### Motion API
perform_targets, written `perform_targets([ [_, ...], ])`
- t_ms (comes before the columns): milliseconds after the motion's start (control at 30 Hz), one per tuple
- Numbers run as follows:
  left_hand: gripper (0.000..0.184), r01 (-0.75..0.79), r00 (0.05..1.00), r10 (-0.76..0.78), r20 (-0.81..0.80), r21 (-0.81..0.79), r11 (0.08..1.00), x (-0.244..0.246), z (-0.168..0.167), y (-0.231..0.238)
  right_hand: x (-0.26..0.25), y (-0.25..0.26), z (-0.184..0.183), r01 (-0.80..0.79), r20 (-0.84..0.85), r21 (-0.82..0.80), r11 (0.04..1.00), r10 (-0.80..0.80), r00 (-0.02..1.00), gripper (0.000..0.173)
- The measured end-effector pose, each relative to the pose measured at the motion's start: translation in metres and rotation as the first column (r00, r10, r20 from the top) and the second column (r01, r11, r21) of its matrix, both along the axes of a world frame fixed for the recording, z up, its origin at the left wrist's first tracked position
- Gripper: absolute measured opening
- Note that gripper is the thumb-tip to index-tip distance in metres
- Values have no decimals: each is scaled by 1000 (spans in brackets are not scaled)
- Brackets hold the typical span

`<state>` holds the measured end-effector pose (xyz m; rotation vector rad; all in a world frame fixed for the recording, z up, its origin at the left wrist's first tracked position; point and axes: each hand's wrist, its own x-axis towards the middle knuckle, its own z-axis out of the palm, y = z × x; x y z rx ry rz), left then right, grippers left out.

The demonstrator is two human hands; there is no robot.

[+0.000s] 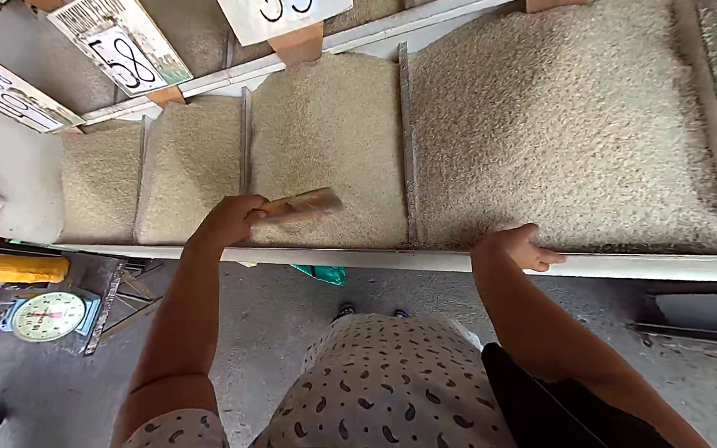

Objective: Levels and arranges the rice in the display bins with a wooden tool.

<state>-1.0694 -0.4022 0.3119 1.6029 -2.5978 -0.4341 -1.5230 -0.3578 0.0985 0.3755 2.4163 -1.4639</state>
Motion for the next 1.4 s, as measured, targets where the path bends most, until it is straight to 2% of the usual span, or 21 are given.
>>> perform_targets([
  [133, 21, -18, 997, 5, 83, 163, 986, 32, -44, 9, 9, 2, 5, -21, 5, 8, 1000, 21, 1000, 86],
  [233, 22, 26, 993, -51, 108, 222, 975, 40, -65, 1, 8, 2, -1, 1, -9, -17, 1000, -1, 1000, 81],
  [333, 21, 82, 988, -114, 107, 265, 961, 40, -76, -6, 23, 11, 8, -40, 63, 79, 996, 35, 997, 74],
  [467, 20, 141, 976, -183, 119, 298, 944, 38, -84, -15, 74, 8, 21, -108, 191, 95, 990, 88, 978, 74],
  [567, 18, 170, 966, -215, 145, 276, 946, 31, -91, -15, 102, -7, 17, -67, 213, 87, 994, 47, 976, 77],
  [667, 16, 158, 961, -197, 192, 200, 967, 17, -101, -12, 112, -15, 11, 43, 166, 53, 998, -51, 985, 78],
  [767, 20, 125, 963, -167, 209, 199, 972, 8, -106, -24, 111, -20, 4, 90, 102, 36, 995, -93, 990, 79],
  [933, 19, 124, 968, -170, 184, 237, 963, -3, -85, -81, 110, -23, 4, 113, 91, 33, 993, -116, 989, 77],
  [1100, 19, 104, 989, -115, 91, 118, 988, -10, -38, -148, 110, -21, 15, 106, 83, -12, 994, -105, 991, 71],
  [1200, 22, -7, 999, 6, 37, 22, 1000, -12, -4, -177, 110, -22, 16, 108, 86, -9, 994, -107, 990, 71],
  [1300, 26, -113, 993, 109, -53, -83, 990, -22, 19, -165, 110, -22, 13, 98, 87, 22, 995, -100, 991, 75],
  [1333, 25, -100, 993, 95, -65, -83, 992, -28, 19, -148, 110, -23, 9, 96, 91, 36, 995, -99, 991, 77],
  [1400, 23, 20, 999, -21, -27, -19, 1000, -40, 1, -105, 108, -23, 4, 106, 93, 51, 993, -111, 989, 78],
])
